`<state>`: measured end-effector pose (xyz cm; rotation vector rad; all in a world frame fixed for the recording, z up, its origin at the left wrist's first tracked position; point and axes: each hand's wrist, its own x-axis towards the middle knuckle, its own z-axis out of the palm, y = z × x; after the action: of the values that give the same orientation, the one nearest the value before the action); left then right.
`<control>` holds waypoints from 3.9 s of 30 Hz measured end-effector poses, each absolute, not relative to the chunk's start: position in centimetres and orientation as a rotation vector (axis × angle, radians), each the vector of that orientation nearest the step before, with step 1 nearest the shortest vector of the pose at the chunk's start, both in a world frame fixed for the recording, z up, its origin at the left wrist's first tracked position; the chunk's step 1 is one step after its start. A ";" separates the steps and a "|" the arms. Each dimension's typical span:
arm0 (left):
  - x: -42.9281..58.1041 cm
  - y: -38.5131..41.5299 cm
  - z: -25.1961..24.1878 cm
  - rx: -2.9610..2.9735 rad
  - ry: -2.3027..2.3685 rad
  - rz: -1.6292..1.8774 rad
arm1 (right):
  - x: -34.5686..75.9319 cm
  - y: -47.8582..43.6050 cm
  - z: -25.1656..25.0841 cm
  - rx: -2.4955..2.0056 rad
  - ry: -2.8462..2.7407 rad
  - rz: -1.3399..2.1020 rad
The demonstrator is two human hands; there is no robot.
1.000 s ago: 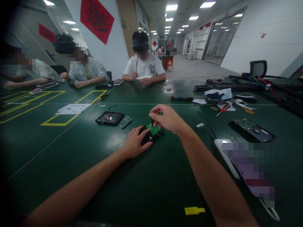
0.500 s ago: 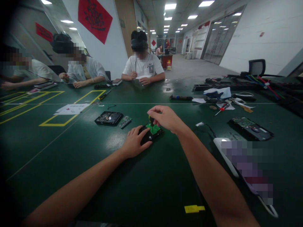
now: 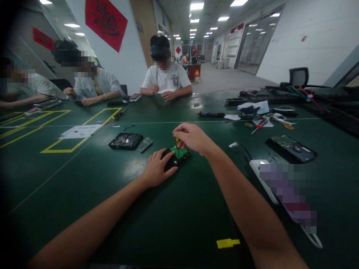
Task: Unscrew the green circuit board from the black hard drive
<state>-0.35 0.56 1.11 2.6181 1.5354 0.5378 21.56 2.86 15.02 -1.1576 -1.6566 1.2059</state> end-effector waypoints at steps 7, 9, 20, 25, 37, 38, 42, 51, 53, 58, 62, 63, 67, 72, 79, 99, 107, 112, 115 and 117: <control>-0.5 0.6 1.0 2.625 1.529 0.524 | 21.8 2.9 15.1 -1.185 -1.703 1.126; -0.5 0.6 1.0 2.626 1.525 0.529 | 21.8 2.9 15.1 -1.177 -1.723 1.106; -0.4 0.7 0.8 2.618 1.526 0.557 | 21.7 1.4 16.2 -1.171 -1.805 1.101; -0.4 0.7 0.8 2.619 1.514 0.565 | 21.5 1.6 15.9 -1.198 -1.833 1.019; -0.1 0.5 1.0 2.612 1.541 0.558 | 21.6 2.3 15.3 -1.190 -1.777 1.051; -0.2 0.5 1.0 2.610 1.539 0.562 | 21.5 2.2 15.3 -1.189 -1.790 1.033; -0.2 0.5 1.0 2.608 1.535 0.566 | 21.6 2.1 15.5 -1.188 -1.818 0.989; -0.3 0.6 0.9 2.603 1.532 0.566 | 21.5 2.2 15.5 -1.220 -1.754 1.053; -0.3 0.6 1.0 2.605 1.530 0.564 | 21.6 2.3 15.4 -1.210 -1.787 1.011; -0.2 0.5 1.0 2.607 1.531 0.570 | 21.9 2.1 15.5 -1.191 -1.846 0.970; -0.3 0.5 1.1 2.611 1.525 0.554 | 21.8 2.1 15.7 -1.254 -1.802 0.971; -0.3 0.5 1.1 2.611 1.526 0.549 | 21.7 2.1 15.7 -1.262 -1.787 0.974; -0.3 0.5 1.1 2.612 1.526 0.559 | 21.5 2.2 15.5 -1.235 -1.758 1.009; -0.3 0.5 1.0 2.612 1.527 0.559 | 21.6 2.4 15.2 -1.211 -1.772 0.986; -0.3 0.6 0.8 2.619 1.534 0.555 | 21.7 2.4 15.1 -1.181 -1.819 0.971; -0.3 0.6 0.9 2.626 1.508 0.578 | 21.3 2.0 15.3 -1.301 -2.045 0.397; -0.3 0.7 0.6 2.622 1.517 0.582 | 21.5 1.8 15.2 -1.306 -2.220 0.257; -0.3 0.7 0.8 2.614 1.518 0.575 | 21.2 1.5 15.3 -1.337 -2.231 0.282; -0.4 0.7 0.7 2.614 1.519 0.572 | 21.1 1.4 15.5 -1.374 -2.205 0.288; -0.4 0.8 0.7 2.618 1.524 0.563 | 21.0 1.3 15.7 -1.388 -2.186 0.283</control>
<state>-0.44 0.76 0.71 2.6176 1.5237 0.5634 21.03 1.26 15.68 -1.3885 -2.1856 0.2831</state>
